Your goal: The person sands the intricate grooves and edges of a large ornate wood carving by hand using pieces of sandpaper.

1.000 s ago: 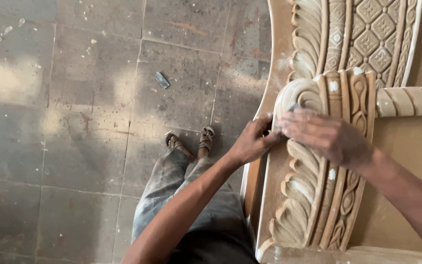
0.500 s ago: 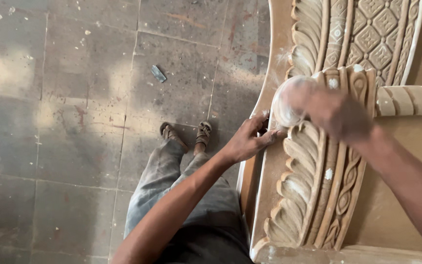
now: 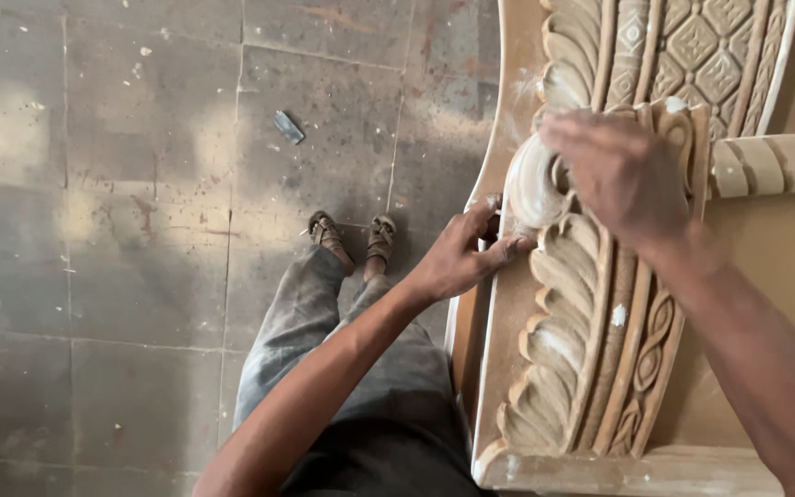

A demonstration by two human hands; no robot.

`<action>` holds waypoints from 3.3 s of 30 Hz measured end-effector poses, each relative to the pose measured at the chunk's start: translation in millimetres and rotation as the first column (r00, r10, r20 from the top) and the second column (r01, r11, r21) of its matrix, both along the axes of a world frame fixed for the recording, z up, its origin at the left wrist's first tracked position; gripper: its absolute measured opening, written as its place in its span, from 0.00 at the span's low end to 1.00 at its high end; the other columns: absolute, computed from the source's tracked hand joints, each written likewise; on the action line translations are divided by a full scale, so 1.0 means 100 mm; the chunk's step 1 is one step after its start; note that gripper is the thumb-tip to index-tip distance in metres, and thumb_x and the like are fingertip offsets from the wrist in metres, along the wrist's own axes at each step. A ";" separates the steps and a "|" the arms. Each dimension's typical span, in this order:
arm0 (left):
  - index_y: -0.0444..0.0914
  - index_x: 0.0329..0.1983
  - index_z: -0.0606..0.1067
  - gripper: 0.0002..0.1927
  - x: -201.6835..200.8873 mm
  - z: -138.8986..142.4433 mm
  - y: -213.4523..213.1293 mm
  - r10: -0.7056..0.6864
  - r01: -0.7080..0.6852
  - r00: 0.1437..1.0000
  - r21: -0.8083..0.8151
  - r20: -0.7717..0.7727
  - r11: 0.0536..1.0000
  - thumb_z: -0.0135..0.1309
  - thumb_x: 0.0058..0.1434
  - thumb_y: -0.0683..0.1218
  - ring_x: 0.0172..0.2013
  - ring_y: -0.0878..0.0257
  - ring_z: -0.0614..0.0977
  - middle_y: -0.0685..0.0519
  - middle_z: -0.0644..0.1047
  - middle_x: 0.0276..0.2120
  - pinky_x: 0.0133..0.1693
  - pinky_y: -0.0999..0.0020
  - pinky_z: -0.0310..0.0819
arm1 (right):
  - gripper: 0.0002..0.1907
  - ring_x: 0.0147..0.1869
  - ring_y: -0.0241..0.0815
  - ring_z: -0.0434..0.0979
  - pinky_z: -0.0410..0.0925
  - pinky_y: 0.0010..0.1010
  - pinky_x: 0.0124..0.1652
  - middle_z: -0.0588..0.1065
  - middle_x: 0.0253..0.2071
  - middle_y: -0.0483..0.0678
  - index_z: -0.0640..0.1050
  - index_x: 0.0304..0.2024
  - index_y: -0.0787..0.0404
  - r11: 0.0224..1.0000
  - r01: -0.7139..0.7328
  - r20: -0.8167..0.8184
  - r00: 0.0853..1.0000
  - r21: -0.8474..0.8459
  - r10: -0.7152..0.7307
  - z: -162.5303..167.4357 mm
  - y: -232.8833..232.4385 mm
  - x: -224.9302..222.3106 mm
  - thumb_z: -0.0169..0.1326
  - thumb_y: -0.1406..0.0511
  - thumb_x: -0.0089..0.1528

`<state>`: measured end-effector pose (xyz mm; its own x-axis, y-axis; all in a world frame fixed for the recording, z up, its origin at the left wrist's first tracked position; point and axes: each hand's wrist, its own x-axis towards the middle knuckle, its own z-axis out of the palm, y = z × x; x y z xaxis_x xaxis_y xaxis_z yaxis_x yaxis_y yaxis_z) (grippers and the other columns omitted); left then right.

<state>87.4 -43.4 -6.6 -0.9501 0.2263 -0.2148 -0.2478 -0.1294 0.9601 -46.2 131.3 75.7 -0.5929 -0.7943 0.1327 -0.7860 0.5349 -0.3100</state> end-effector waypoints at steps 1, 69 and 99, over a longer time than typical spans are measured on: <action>0.33 0.61 0.73 0.24 -0.01 0.00 0.00 -0.003 0.003 1.000 -0.015 0.005 1.000 0.59 0.67 0.51 0.37 0.63 0.77 0.45 0.81 0.42 0.42 0.64 0.74 | 0.13 0.34 0.41 0.81 0.70 0.29 0.25 0.83 0.49 0.56 0.84 0.46 0.65 1.000 0.019 0.000 1.000 0.014 -0.020 0.03 0.01 0.10 0.48 0.71 0.70; 0.34 0.81 0.48 0.42 -0.01 -0.15 -0.02 -0.095 0.101 0.991 0.067 -0.099 0.993 0.52 0.71 0.51 0.50 0.57 0.83 0.41 0.81 0.53 0.56 0.63 0.76 | 0.10 0.40 0.38 0.82 0.74 0.21 0.31 0.81 0.52 0.59 0.80 0.54 0.69 0.960 0.231 -0.041 0.970 -0.157 -0.240 -0.05 0.02 0.22 0.53 0.77 0.71; 0.41 0.70 0.70 0.25 -0.93 0.01 -0.37 -0.671 0.135 0.328 -0.670 -0.665 0.730 0.48 0.71 0.49 0.74 0.54 0.62 0.54 0.67 0.72 0.72 0.46 0.50 | 0.14 0.56 0.51 0.74 0.66 0.32 0.54 0.73 0.54 0.62 0.76 0.37 0.70 0.196 0.941 0.310 0.280 -0.276 -0.908 0.53 0.01 1.84 0.47 0.84 0.52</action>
<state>-5.6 -80.7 -5.9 -0.4820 0.7747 0.4093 0.7989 0.1968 0.5684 138.0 132.6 128.9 -0.8884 0.4319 0.1555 0.2246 0.7044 -0.6734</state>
